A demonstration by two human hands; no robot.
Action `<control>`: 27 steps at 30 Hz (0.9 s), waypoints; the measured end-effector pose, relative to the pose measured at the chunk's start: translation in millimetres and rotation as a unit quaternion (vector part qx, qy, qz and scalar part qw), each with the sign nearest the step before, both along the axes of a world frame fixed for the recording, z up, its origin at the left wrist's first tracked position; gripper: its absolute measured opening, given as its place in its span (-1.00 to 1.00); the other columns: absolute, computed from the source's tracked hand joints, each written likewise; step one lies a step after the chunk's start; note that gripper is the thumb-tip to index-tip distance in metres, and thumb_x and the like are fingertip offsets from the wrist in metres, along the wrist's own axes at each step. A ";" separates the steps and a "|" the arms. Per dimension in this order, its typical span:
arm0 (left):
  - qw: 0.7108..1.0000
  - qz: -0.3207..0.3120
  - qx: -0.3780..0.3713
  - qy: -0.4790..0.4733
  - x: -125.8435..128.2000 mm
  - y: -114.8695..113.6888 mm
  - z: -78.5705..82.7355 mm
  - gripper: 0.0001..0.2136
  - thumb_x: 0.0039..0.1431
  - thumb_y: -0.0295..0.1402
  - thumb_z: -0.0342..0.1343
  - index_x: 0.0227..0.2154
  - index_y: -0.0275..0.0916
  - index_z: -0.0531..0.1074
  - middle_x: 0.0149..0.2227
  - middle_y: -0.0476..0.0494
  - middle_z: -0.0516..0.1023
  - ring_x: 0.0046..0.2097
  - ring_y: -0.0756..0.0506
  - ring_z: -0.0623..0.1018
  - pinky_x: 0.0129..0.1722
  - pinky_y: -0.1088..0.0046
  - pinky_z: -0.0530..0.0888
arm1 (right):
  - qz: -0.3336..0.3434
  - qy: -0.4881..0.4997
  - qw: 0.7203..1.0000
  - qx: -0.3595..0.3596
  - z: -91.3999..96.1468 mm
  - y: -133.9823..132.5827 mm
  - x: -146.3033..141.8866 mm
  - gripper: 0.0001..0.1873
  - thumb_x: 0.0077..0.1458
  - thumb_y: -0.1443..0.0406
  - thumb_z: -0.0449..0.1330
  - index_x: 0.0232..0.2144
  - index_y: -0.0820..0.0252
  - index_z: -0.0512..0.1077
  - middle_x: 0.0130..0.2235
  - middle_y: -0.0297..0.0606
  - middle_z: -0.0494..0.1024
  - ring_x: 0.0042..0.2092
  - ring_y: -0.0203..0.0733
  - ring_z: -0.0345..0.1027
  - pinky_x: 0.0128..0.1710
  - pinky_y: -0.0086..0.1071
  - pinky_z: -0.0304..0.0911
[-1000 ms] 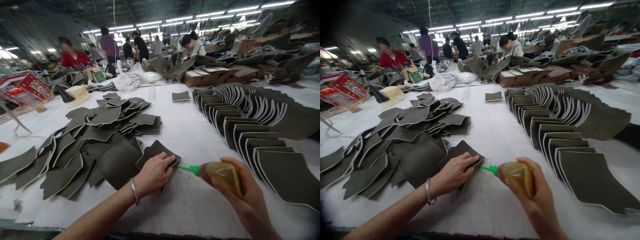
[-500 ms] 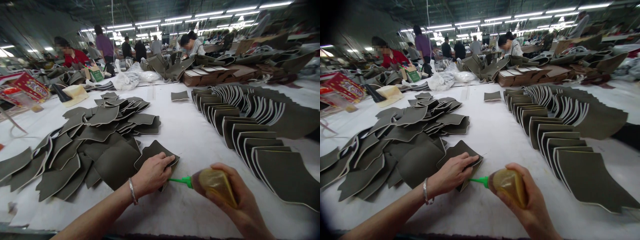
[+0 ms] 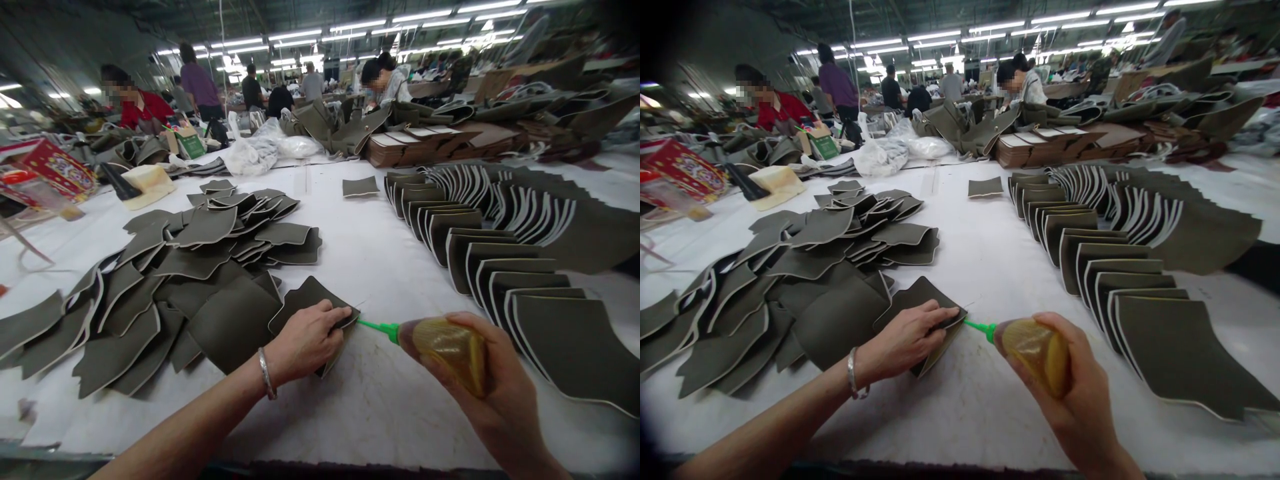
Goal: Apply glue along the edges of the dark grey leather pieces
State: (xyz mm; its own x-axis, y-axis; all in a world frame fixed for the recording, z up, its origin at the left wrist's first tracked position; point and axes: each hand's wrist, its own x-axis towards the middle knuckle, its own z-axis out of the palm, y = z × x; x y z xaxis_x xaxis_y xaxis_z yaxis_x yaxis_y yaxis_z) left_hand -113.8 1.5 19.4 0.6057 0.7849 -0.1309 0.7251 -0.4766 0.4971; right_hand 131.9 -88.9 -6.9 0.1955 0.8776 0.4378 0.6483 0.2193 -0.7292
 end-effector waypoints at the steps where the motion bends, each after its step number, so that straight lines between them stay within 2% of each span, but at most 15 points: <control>1: 1.000 0.001 -0.002 -0.001 0.0 -0.2 -0.2 -0.57 0.26 -0.41 -0.11 0.15 -0.13 0.40 -0.19 -0.08 0.46 -0.21 -0.09 0.51 -0.15 0.37 0.43 | 0.009 0.014 1.000 -0.012 -0.2 0.0 0.5 -0.57 0.17 0.05 0.27 0.03 -0.01 0.32 -0.03 -0.24 0.41 -0.08 0.00 0.36 -0.06 -0.18 0.35; 6: 1.000 0.002 -0.004 0.002 -1.0 0.0 -0.8 -0.56 0.27 -0.40 -0.11 0.18 -0.14 0.37 -0.17 -0.10 0.46 -0.21 -0.10 0.51 -0.16 0.36 0.43 | -0.012 0.082 0.995 -0.054 2.9 4.9 2.4 -0.47 0.10 -0.04 0.30 0.04 -0.09 0.30 -0.02 -0.26 0.39 -0.12 0.04 0.36 -0.08 -0.08 0.31; 13: 1.000 0.002 -0.009 -0.007 -0.5 2.1 0.9 -0.56 0.26 -0.41 -0.12 0.16 -0.15 0.39 -0.15 -0.11 0.49 -0.19 -0.12 0.52 -0.14 0.33 0.45 | -0.012 -0.026 0.999 0.022 3.1 2.6 -4.3 -0.56 0.20 0.07 0.27 0.05 0.03 0.30 -0.04 -0.24 0.42 -0.09 -0.04 0.37 -0.12 -0.26 0.34; 16: 1.000 0.001 -0.013 -0.010 -0.5 2.5 1.1 -0.56 0.26 -0.41 -0.11 0.16 -0.15 0.40 -0.13 -0.11 0.50 -0.18 -0.12 0.53 -0.12 0.33 0.45 | -0.011 -0.010 1.000 0.003 2.2 1.1 -5.4 -0.55 0.19 0.05 0.26 0.06 0.03 0.29 -0.03 -0.22 0.41 -0.08 -0.01 0.36 -0.14 -0.25 0.35; 20: 1.000 0.003 -0.012 -0.016 -0.7 2.4 -0.1 -0.56 0.25 -0.42 -0.11 0.17 -0.17 0.38 -0.12 -0.12 0.50 -0.15 -0.13 0.54 -0.09 0.33 0.45 | -0.019 -0.002 1.000 0.023 2.0 3.9 -4.2 -0.51 0.16 0.03 0.28 0.06 0.03 0.31 -0.03 -0.19 0.42 -0.08 0.05 0.36 -0.14 -0.15 0.32; 23: 1.000 0.006 -0.011 -0.010 -0.2 2.2 -1.1 -0.57 0.25 -0.42 -0.10 0.15 -0.15 0.38 -0.10 -0.11 0.50 -0.15 -0.13 0.54 -0.08 0.33 0.46 | -0.034 0.005 0.999 0.002 3.2 1.8 -6.9 -0.53 0.16 0.04 0.27 0.04 0.06 0.31 -0.02 -0.16 0.41 -0.04 0.08 0.34 -0.11 -0.12 0.31; 27: 1.000 0.005 -0.008 -0.006 -0.3 2.7 -1.9 -0.58 0.26 -0.40 -0.10 0.14 -0.15 0.38 -0.07 -0.12 0.51 -0.13 -0.14 0.55 -0.06 0.31 0.46 | -0.038 0.061 0.996 -0.047 0.5 -4.3 -8.9 -0.50 0.12 -0.02 0.28 0.02 -0.01 0.31 -0.03 -0.22 0.39 -0.11 0.04 0.35 -0.11 -0.12 0.31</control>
